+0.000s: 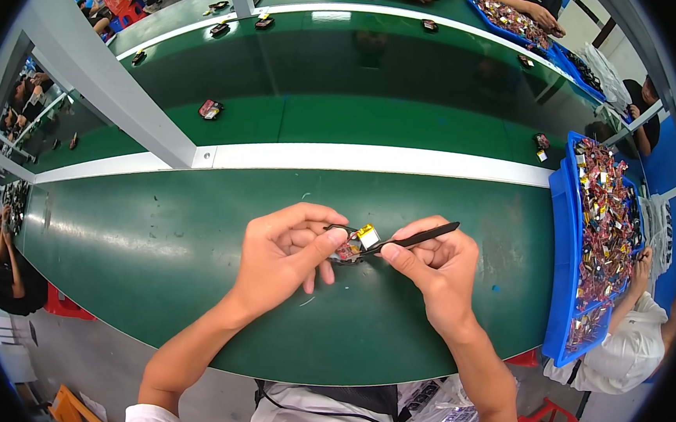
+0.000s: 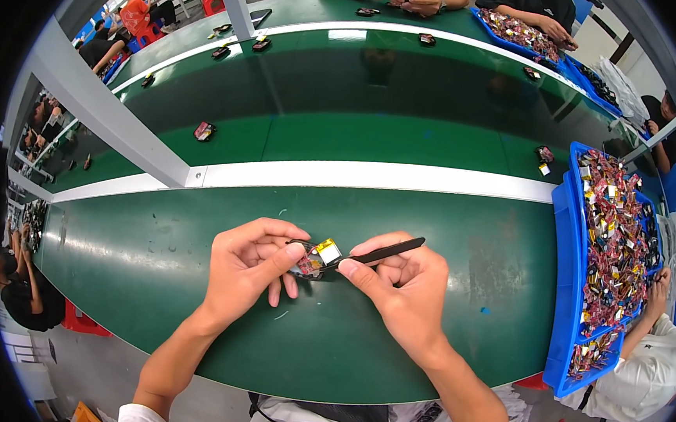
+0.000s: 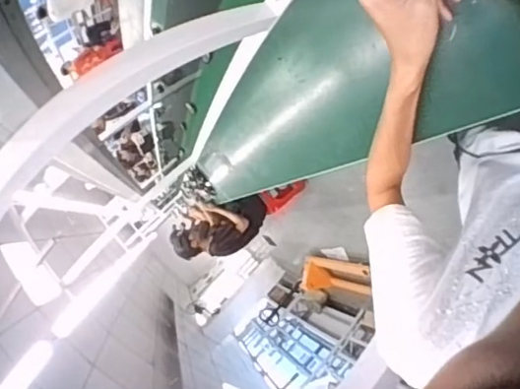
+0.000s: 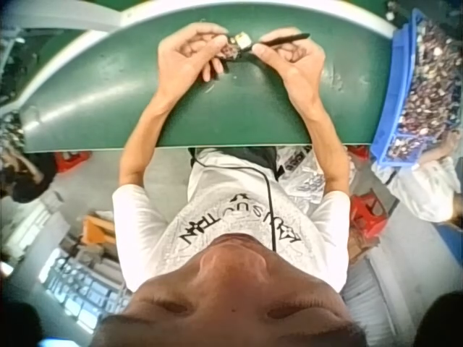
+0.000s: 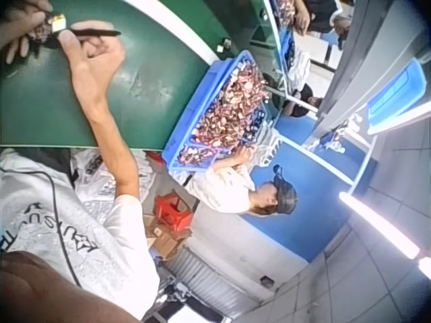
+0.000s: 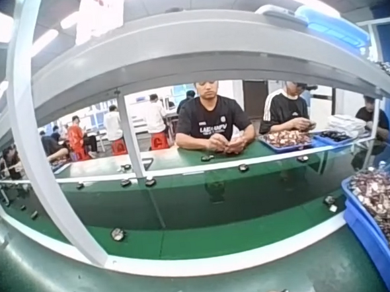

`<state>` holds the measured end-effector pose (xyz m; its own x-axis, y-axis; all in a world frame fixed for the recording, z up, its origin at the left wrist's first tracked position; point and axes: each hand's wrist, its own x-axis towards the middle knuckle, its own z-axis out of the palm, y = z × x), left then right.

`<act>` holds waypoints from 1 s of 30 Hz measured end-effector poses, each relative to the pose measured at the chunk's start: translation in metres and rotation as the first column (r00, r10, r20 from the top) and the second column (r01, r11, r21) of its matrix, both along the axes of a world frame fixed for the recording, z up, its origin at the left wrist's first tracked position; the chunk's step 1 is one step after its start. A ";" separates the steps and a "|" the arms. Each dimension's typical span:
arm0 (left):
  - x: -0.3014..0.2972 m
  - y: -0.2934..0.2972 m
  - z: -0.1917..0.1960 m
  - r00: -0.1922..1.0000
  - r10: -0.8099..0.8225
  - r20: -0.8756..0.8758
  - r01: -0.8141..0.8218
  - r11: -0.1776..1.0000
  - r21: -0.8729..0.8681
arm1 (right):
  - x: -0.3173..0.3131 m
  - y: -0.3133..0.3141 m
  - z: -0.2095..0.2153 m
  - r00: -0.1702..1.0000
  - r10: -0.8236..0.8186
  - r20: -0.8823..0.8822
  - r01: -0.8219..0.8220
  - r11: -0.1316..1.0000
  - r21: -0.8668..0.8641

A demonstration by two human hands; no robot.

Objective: Assemble small electronic components by applying adhesive and connecting parts using tweezers.

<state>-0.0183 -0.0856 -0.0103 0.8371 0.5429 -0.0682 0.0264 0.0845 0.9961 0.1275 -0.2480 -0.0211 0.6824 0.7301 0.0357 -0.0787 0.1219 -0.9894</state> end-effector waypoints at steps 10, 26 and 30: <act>0.001 0.004 -0.006 0.982 -0.121 0.144 0.134 0.987 -0.085 | 0.003 -0.003 0.001 0.981 0.039 -0.190 -0.035 0.999 0.026; 0.002 -0.001 -0.012 0.975 -0.106 0.194 0.122 0.990 -0.075 | -0.011 -0.002 0.000 0.818 -0.181 0.546 0.078 0.975 0.207; 0.002 -0.003 -0.013 0.976 -0.092 0.198 0.103 0.994 -0.047 | -0.011 0.000 0.001 0.801 -0.178 0.572 0.062 0.974 0.217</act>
<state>-0.0167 -0.0888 -0.0229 0.8858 0.4582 0.0737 -0.1577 0.1478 0.9764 0.1167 -0.2480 -0.0196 0.5708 0.5847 0.5765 0.5337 0.2693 -0.8016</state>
